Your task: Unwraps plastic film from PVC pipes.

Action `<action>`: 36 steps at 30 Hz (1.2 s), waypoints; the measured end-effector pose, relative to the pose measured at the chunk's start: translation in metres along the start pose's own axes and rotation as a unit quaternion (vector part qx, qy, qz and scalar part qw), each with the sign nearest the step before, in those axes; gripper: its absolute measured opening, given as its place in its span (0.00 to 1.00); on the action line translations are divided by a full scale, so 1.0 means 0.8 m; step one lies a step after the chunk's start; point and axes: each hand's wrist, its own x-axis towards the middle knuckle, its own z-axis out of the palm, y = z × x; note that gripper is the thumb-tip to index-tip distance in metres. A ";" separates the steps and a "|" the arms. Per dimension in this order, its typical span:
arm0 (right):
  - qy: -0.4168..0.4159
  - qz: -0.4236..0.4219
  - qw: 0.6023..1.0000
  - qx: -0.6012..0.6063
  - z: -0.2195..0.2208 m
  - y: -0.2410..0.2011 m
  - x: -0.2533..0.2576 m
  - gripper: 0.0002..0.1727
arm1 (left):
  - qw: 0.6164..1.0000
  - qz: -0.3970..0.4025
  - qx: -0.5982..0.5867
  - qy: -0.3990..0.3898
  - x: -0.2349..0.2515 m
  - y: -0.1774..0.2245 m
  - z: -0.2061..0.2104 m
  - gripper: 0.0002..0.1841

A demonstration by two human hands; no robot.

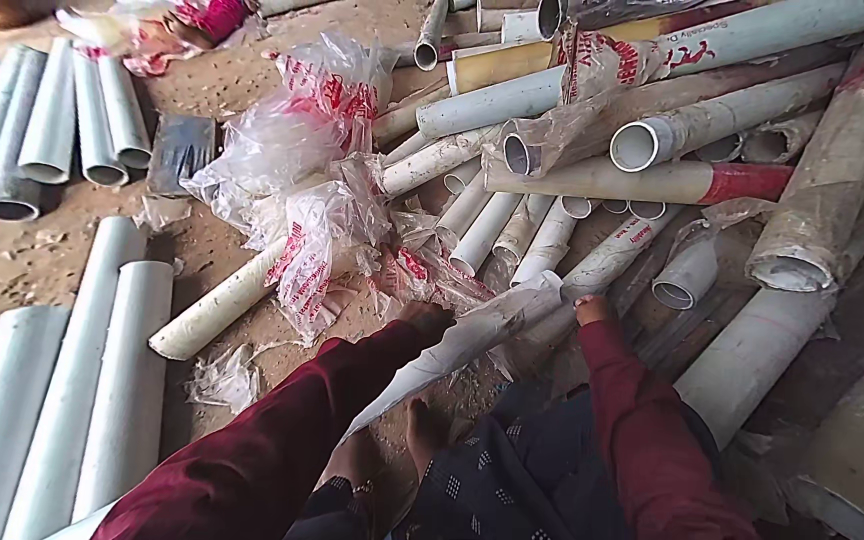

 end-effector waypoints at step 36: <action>-0.127 -0.470 0.849 -0.204 0.287 -0.211 -0.111 0.16 | 0.836 -0.078 -0.527 0.129 -0.013 -0.235 0.231 0.21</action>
